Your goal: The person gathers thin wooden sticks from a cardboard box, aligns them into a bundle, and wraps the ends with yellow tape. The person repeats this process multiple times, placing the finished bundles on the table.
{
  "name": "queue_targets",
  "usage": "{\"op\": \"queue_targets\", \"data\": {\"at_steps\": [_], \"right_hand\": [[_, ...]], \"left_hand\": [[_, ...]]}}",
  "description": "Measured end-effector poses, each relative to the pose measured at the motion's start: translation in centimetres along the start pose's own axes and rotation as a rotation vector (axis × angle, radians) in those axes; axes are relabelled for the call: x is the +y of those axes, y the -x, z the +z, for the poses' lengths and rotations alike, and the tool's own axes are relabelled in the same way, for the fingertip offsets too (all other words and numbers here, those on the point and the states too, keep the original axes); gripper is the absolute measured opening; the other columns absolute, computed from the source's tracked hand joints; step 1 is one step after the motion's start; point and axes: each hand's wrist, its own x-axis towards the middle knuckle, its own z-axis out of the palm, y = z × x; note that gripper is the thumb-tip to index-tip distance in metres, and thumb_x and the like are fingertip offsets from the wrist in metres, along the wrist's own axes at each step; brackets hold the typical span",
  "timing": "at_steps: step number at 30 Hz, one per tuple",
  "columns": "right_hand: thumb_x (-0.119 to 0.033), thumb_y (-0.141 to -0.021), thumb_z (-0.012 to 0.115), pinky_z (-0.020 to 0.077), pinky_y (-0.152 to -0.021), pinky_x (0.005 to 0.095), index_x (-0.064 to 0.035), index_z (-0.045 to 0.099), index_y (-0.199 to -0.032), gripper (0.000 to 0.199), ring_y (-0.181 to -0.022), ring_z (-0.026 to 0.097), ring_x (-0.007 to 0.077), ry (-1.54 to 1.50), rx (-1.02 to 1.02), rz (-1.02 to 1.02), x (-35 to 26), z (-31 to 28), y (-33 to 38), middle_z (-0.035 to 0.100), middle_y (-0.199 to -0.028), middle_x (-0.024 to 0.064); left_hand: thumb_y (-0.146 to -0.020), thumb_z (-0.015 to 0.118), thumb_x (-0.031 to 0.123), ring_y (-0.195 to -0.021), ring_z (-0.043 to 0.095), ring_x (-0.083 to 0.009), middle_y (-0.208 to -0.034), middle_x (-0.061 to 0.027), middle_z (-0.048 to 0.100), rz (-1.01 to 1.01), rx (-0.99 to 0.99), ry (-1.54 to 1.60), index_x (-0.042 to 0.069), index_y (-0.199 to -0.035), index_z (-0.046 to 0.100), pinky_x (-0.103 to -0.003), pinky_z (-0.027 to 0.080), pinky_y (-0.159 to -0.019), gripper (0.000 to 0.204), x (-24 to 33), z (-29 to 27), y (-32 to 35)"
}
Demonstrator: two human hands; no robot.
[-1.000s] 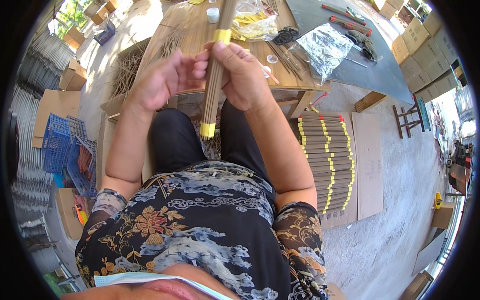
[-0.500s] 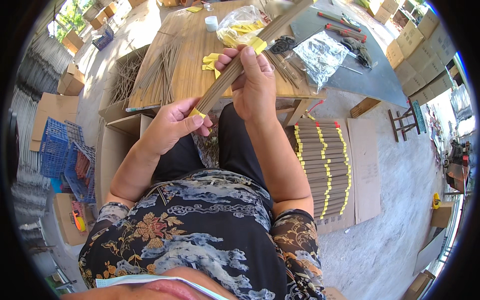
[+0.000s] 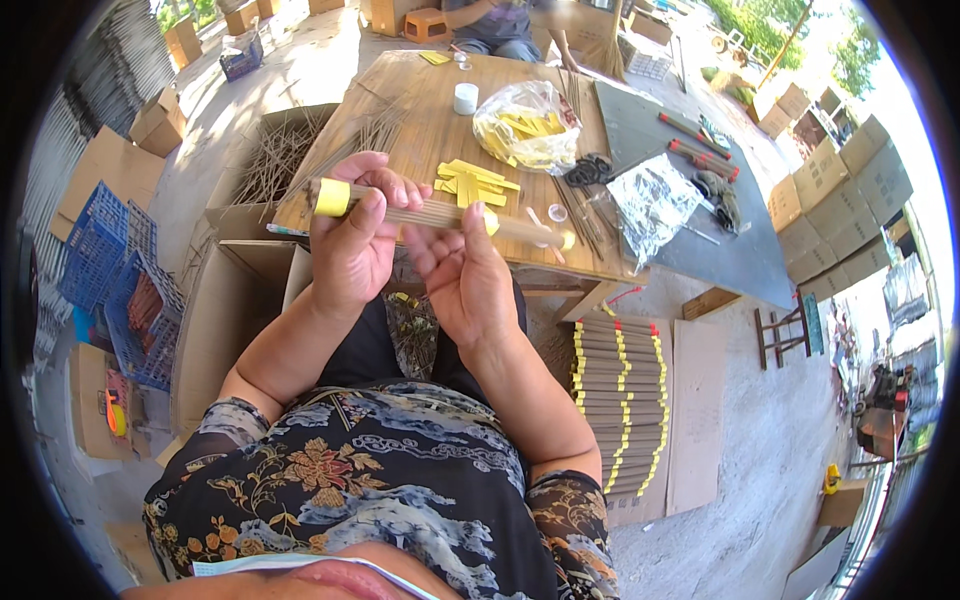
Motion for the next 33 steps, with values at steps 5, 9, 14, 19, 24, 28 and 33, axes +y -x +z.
{"op": "queue_targets", "data": {"at_steps": [5,9,14,19,24,28,33], "right_hand": [[-0.027,-0.084,0.058,0.0488,-0.074,0.0307,0.0014,0.053,-0.099,0.032,-0.084,0.06,0.0208,0.862,-0.207,0.266,-2.6,-0.1,2.9,0.061,-0.09,0.0129],[-0.025,-0.073,0.071,0.045,-0.075,0.0284,0.0026,0.051,-0.106,0.047,-0.084,0.057,0.0177,1.889,-0.241,-0.493,-2.7,0.8,0.9,0.06,-0.089,0.0091],[-0.025,-0.079,0.065,0.0442,-0.059,0.0217,-0.0029,0.051,-0.094,0.03,-0.063,0.051,0.0088,1.124,-0.363,0.441,-1.2,-0.8,-0.9,0.052,-0.072,0.0013],[-0.023,-0.083,0.06,0.0323,-0.039,0.0179,-0.0071,0.047,-0.081,0.021,-0.042,0.038,0.0043,0.761,-0.432,0.678,-0.4,-1.0,-0.9,0.042,-0.056,-0.0038],[-0.022,-0.085,0.058,0.0303,-0.037,0.0175,-0.0084,0.046,-0.079,0.019,-0.041,0.036,0.004,0.573,-0.386,0.803,0.8,-0.5,-1.1,0.04,-0.053,-0.0044],[-0.025,-0.085,0.057,0.0293,-0.037,0.0182,-0.0081,0.045,-0.08,0.021,-0.04,0.035,0.0038,0.908,-0.297,0.587,1.4,0.6,-2.0,0.04,-0.052,-0.0039],[-0.021,-0.085,0.056,0.0408,-0.051,0.0328,0.0,0.047,-0.075,0.025,-0.053,0.052,0.0183,1.498,-0.199,0.201,2.4,1.0,-3.5,0.051,-0.059,0.0046]], "left_hand": [[-0.087,0.05,0.008,-0.074,0.05,-0.0136,-0.078,-0.0048,0.051,-0.124,0.086,0.024,-0.001,-0.113,0.044,-0.033,0.042,-0.079,0.028,2.1,-2.6,-0.8],[-0.086,0.053,0.015,-0.071,0.049,-0.0144,-0.073,-0.0024,0.048,-0.276,0.075,-0.02,0.0,-0.117,0.043,-0.034,0.041,-0.077,0.036,2.9,-2.9,-0.4],[-0.083,0.058,0.021,-0.077,0.052,-0.0167,-0.079,-0.0051,0.05,-0.406,-0.014,0.155,0.0,-0.123,0.038,-0.035,0.043,-0.079,0.05,3.2,-3.5,0.2],[-0.079,0.063,0.028,-0.085,0.053,-0.0178,-0.087,-0.0072,0.052,-0.332,0.022,0.221,0.0,-0.13,0.03,-0.034,0.044,-0.081,0.067,4.3,-4.5,-1.0],[-0.085,0.055,0.02,-0.061,0.047,-0.0099,-0.071,-0.0005,0.045,-0.268,0.032,0.176,0.0,-0.123,0.038,-0.027,0.043,-0.058,0.047,4.3,-5.2,-1.7],[-0.086,0.054,0.014,-0.054,0.042,-0.0085,-0.063,0.0012,0.042,-0.256,0.326,0.066,0.003,-0.114,0.046,-0.025,0.04,-0.053,0.032,3.3,-5.5,-2.5],[-0.084,0.056,0.012,-0.056,0.046,-0.0123,-0.064,-0.0008,0.043,-0.208,0.484,0.004,0.001,-0.112,0.043,-0.028,0.042,-0.055,0.033,1.9,-6.4,-4.0]]}}
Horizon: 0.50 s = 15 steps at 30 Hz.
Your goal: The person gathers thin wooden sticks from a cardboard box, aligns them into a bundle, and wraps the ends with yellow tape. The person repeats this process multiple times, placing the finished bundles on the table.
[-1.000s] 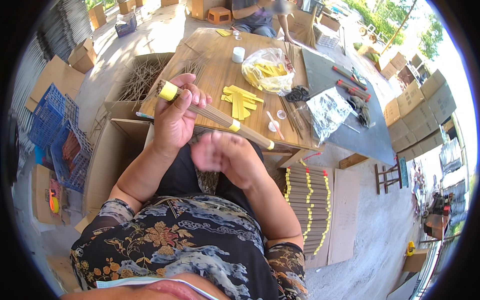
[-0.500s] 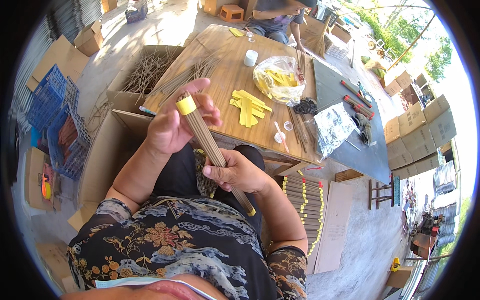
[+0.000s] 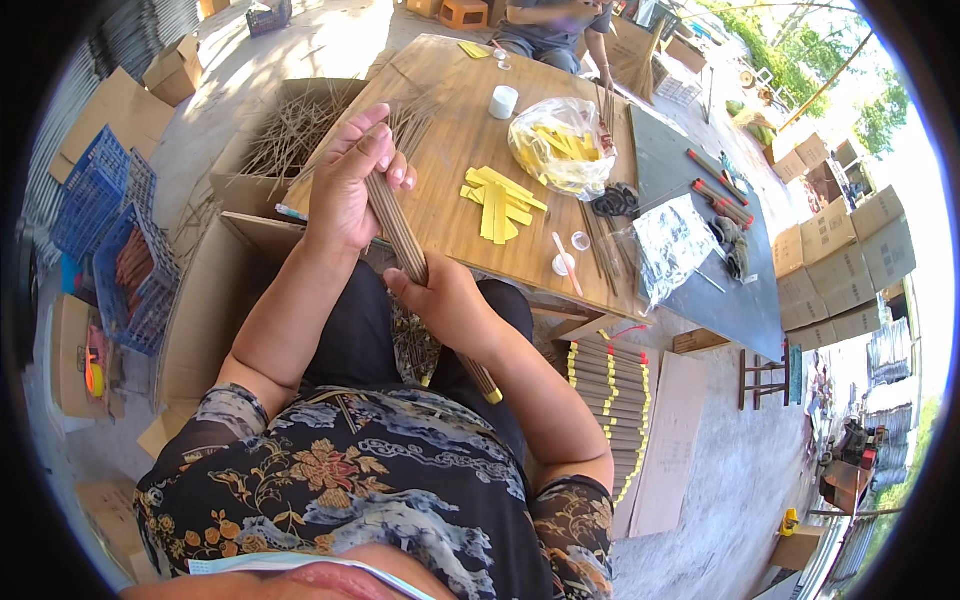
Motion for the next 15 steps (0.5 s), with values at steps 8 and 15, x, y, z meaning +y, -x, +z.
{"op": "queue_targets", "data": {"at_steps": [8,15], "right_hand": [[-0.031,-0.082,0.057,0.0431,-0.057,0.0399,0.0023,0.047,-0.086,0.034,-0.063,0.057,0.0347,0.682,0.364,-0.097,3.9,0.3,-2.9,0.056,-0.07,0.0211],[-0.032,-0.076,0.067,0.0428,-0.06,0.0293,-0.0002,0.048,-0.087,0.038,-0.071,0.056,0.0169,-0.104,-0.172,-0.035,1.6,-2.2,-1.4,0.054,-0.07,0.0064]], "left_hand": [[-0.08,0.061,0.009,-0.05,0.043,-0.0119,-0.061,-0.001,0.042,-0.024,0.302,-0.117,0.001,-0.105,0.04,-0.028,0.04,-0.049,0.034,-2.1,-1.6,-2.0],[-0.083,0.056,0.013,-0.048,0.038,-0.0079,-0.058,0.0023,0.037,-0.084,-0.006,0.002,0.002,-0.106,0.043,-0.025,0.035,-0.046,0.028,-0.3,-0.4,-0.7]]}}
